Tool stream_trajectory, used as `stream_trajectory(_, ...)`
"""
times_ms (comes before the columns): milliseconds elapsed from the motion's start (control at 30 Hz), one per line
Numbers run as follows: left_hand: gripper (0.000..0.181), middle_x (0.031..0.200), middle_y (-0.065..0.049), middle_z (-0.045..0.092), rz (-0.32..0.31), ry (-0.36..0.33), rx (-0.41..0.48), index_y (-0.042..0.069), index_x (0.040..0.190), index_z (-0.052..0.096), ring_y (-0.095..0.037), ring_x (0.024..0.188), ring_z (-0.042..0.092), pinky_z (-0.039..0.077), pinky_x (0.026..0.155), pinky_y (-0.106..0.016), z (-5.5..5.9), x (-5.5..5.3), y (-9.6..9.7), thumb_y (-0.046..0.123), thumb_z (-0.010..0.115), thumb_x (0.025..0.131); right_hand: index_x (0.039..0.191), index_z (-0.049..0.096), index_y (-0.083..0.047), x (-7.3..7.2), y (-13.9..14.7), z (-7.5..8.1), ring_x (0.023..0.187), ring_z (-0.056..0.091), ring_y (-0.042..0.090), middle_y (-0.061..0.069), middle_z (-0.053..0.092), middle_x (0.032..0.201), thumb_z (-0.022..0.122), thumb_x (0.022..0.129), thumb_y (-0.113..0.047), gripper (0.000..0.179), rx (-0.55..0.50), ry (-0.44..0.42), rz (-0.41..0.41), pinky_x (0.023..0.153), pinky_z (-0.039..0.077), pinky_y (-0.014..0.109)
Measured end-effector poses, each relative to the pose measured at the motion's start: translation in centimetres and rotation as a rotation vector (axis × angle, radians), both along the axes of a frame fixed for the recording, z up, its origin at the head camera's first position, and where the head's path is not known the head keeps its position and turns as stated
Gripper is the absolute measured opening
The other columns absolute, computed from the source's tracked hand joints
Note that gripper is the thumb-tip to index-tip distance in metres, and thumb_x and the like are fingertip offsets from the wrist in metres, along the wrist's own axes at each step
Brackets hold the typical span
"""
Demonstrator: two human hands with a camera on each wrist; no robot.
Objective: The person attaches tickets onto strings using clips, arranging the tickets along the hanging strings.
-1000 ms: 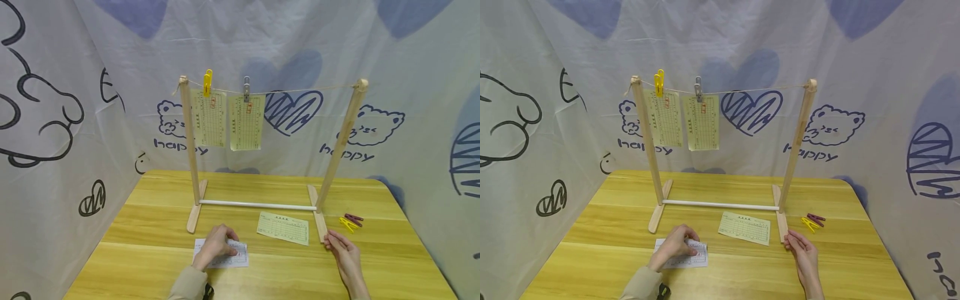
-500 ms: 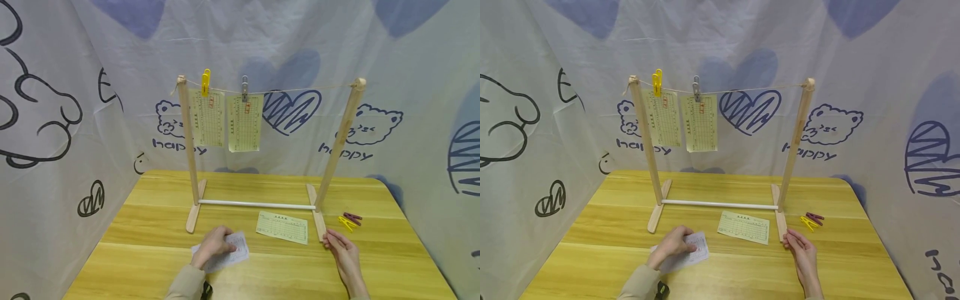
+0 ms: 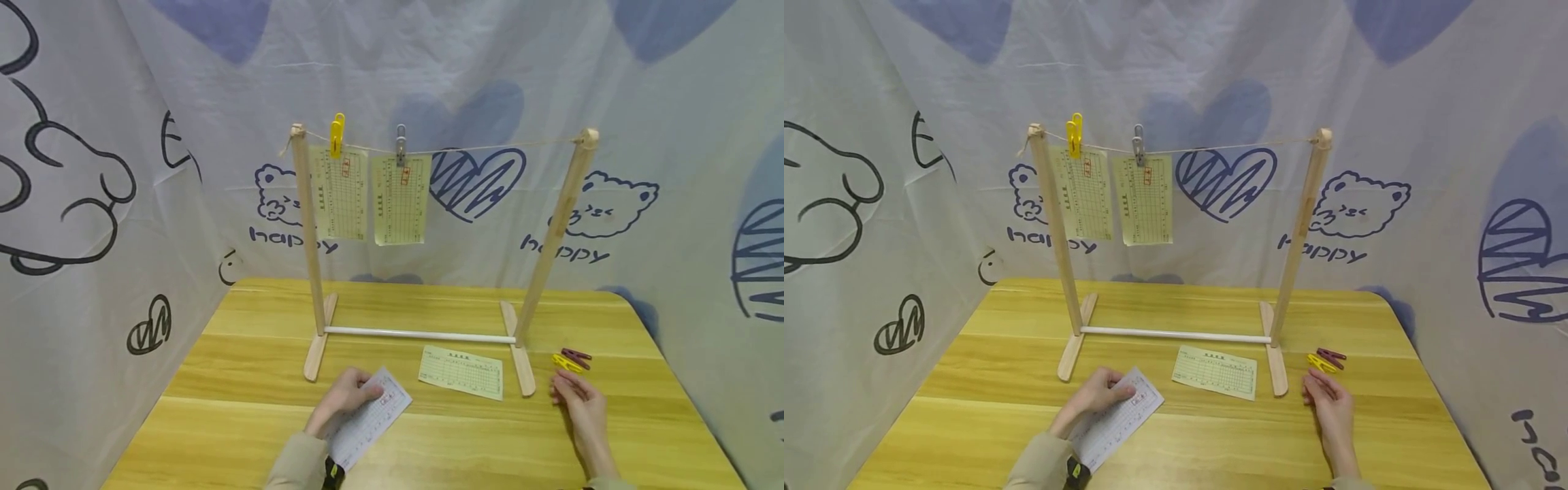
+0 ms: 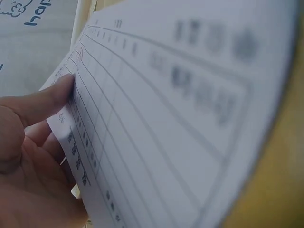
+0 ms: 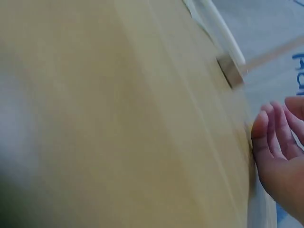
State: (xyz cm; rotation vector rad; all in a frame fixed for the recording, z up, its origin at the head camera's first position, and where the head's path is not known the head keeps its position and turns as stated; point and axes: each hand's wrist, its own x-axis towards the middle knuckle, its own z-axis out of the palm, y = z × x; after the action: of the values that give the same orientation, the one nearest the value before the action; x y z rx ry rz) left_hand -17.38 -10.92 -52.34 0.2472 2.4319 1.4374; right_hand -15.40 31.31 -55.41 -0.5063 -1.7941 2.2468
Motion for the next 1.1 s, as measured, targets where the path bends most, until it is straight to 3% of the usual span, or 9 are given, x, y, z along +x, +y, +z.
stream_trajectory(100, 0.018, 0.074, -0.009, 0.071, -0.003, -0.010, -0.017, -0.004, 0.089, 0.073, -0.009, 0.056, 0.057, 0.045, 0.049, -0.021, 0.0, 0.0, 0.0, 0.011, 0.066, 0.096, 0.108, 0.074, -0.014, -0.5, 1.2, 0.1, 0.067, 0.065, 0.000, -0.017, 0.071, 0.078, 0.067, 0.095, -0.003, 0.018, 0.090, -0.065, -0.123, 0.057, 0.054, 0.016)
stream_trajectory(200, 0.019, 0.074, -0.009, 0.071, -0.015, -0.001, -0.023, -0.005, 0.090, 0.073, -0.008, 0.056, 0.056, 0.045, 0.048, -0.020, -0.1, 0.0, -0.1, 0.011, 0.066, 0.097, 0.122, 0.068, -0.002, -0.6, 1.7, -0.2, 0.069, 0.059, -0.006, -0.027, 0.067, 0.080, 0.066, 0.093, 0.000, 0.029, 0.196, -0.106, -0.183, 0.057, 0.051, 0.011)
stream_trajectory(333, 0.019, 0.073, -0.008, 0.070, -0.017, -0.002, -0.022, -0.005, 0.090, 0.073, -0.008, 0.056, 0.055, 0.043, 0.048, -0.019, -0.1, -0.1, -0.1, 0.012, 0.066, 0.096, 0.135, 0.058, 0.004, -0.5, 1.6, -0.6, 0.077, 0.049, -0.010, -0.036, 0.056, 0.087, 0.066, 0.094, -0.007, 0.043, 0.391, -0.166, -0.154, 0.065, 0.044, 0.006)
stream_trajectory(533, 0.019, 0.072, -0.005, 0.068, -0.006, -0.011, -0.037, -0.004, 0.090, 0.072, -0.009, 0.057, 0.055, 0.043, 0.049, -0.020, -0.1, -0.1, 0.0, 0.014, 0.066, 0.097, 0.126, 0.065, 0.007, -0.6, 1.6, -0.4, 0.080, 0.047, -0.010, -0.028, 0.053, 0.093, 0.068, 0.093, -0.008, 0.036, 0.552, -0.156, -0.098, 0.070, 0.041, 0.006)
stream_trajectory(800, 0.020, 0.072, -0.005, 0.068, -0.008, -0.014, -0.040, -0.003, 0.091, 0.072, -0.009, 0.057, 0.054, 0.042, 0.049, -0.020, 0.0, -0.2, 0.1, 0.014, 0.065, 0.098, 0.119, 0.068, 0.008, -0.5, 1.6, -0.1, 0.078, 0.047, -0.012, -0.026, 0.055, 0.091, 0.067, 0.091, -0.006, 0.032, 0.644, -0.157, -0.049, 0.070, 0.040, 0.007)
stream_trajectory(1000, 0.019, 0.070, -0.004, 0.067, 0.002, -0.025, -0.041, -0.003, 0.090, 0.072, -0.009, 0.056, 0.055, 0.043, 0.048, -0.019, -0.1, -0.2, 0.2, 0.014, 0.066, 0.097, 0.118, 0.068, 0.009, 0.1, 1.2, -0.3, 0.081, 0.048, -0.016, -0.037, 0.052, 0.086, 0.067, 0.092, -0.004, 0.030, 0.620, -0.150, -0.023, 0.073, 0.040, 0.004)
stream_trajectory(1100, 0.019, 0.070, -0.003, 0.066, 0.003, -0.020, -0.046, -0.003, 0.090, 0.072, -0.008, 0.057, 0.055, 0.043, 0.048, -0.019, -0.1, -0.2, 0.2, 0.013, 0.066, 0.097, 0.121, 0.067, 0.009, 0.5, 0.9, -0.2, 0.078, 0.049, -0.013, -0.033, 0.055, 0.082, 0.068, 0.091, -0.006, 0.033, 0.608, -0.170, 0.000, 0.070, 0.042, 0.007)
